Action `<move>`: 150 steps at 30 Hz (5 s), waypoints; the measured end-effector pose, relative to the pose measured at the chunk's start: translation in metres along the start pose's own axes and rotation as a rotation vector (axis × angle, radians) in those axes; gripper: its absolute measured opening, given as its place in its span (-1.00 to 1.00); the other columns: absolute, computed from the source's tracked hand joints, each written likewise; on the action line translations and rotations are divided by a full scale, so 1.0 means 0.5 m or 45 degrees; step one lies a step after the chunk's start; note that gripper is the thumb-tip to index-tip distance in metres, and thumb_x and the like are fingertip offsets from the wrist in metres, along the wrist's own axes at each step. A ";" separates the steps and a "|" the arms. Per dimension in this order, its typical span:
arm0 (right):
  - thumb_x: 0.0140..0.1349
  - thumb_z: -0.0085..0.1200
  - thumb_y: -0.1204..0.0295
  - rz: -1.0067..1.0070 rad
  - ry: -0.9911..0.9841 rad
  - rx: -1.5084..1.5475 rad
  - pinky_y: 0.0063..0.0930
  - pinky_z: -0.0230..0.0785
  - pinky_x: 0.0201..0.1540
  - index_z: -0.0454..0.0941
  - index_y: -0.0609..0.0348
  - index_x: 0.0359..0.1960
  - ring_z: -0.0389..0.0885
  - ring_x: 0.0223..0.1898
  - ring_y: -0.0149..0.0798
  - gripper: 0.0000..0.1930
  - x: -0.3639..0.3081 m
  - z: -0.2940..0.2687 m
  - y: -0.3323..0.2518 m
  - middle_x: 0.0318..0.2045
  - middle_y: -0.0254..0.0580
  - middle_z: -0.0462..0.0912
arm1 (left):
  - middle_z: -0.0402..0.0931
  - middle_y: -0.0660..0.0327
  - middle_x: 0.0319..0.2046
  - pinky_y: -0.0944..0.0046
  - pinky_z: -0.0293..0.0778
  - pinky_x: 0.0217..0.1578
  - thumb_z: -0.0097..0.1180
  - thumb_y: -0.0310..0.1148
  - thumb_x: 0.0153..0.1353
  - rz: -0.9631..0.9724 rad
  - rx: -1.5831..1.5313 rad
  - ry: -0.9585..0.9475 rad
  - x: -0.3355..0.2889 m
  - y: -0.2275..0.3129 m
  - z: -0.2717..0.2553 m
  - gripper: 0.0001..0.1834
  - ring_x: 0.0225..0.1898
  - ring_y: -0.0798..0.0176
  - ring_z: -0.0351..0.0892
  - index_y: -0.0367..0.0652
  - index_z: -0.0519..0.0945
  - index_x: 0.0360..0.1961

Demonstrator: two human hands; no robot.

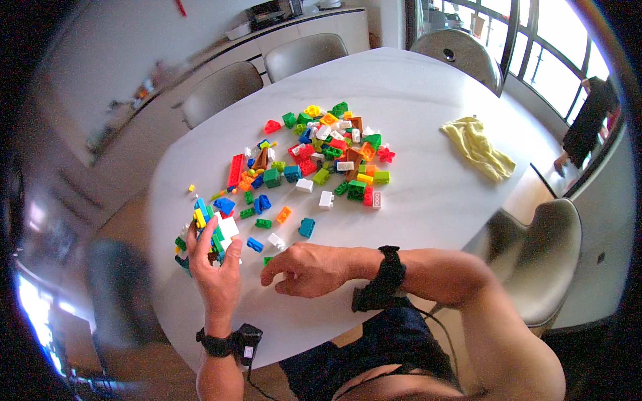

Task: Assemble interlocking plastic toy blocks on a table.

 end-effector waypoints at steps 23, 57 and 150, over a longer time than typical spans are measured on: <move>0.38 0.31 0.22 0.211 0.385 0.591 -0.47 0.63 -0.13 0.45 0.37 0.23 0.68 -0.14 -0.36 -0.45 0.007 -0.064 0.037 -0.06 -0.14 0.65 | 0.43 -0.03 0.23 0.17 0.49 0.22 0.37 -0.61 0.20 -0.331 -0.952 -0.405 -0.014 0.049 0.042 -0.11 0.20 0.16 0.53 -0.18 0.10 0.46; 0.31 0.32 0.39 0.093 0.667 0.197 -0.30 0.59 0.09 0.49 0.32 0.16 0.68 0.03 -0.18 -0.54 -0.017 -0.111 0.005 0.01 0.05 0.65 | 0.64 0.12 0.04 0.20 0.55 0.14 0.38 -0.40 0.32 -0.698 -1.397 -0.503 -0.028 0.011 0.052 -0.53 0.06 0.21 0.67 -0.27 0.51 0.19; 0.28 0.34 0.19 0.108 0.349 0.089 -0.35 0.45 -0.37 0.61 0.36 -0.26 0.54 -0.47 -0.37 -0.62 -0.001 -0.047 0.005 -0.50 -0.21 0.61 | 0.68 0.28 -0.08 0.41 0.50 0.03 0.46 -0.27 0.28 -0.743 -1.325 -0.578 -0.036 0.003 0.049 -0.51 -0.08 0.44 0.62 -0.26 0.60 0.14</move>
Point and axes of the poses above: each hand's wrist, its own x-axis towards the middle knuckle, its own z-axis out of the palm, y = z × x, the point moved 5 cm from there along x, towards the middle knuckle
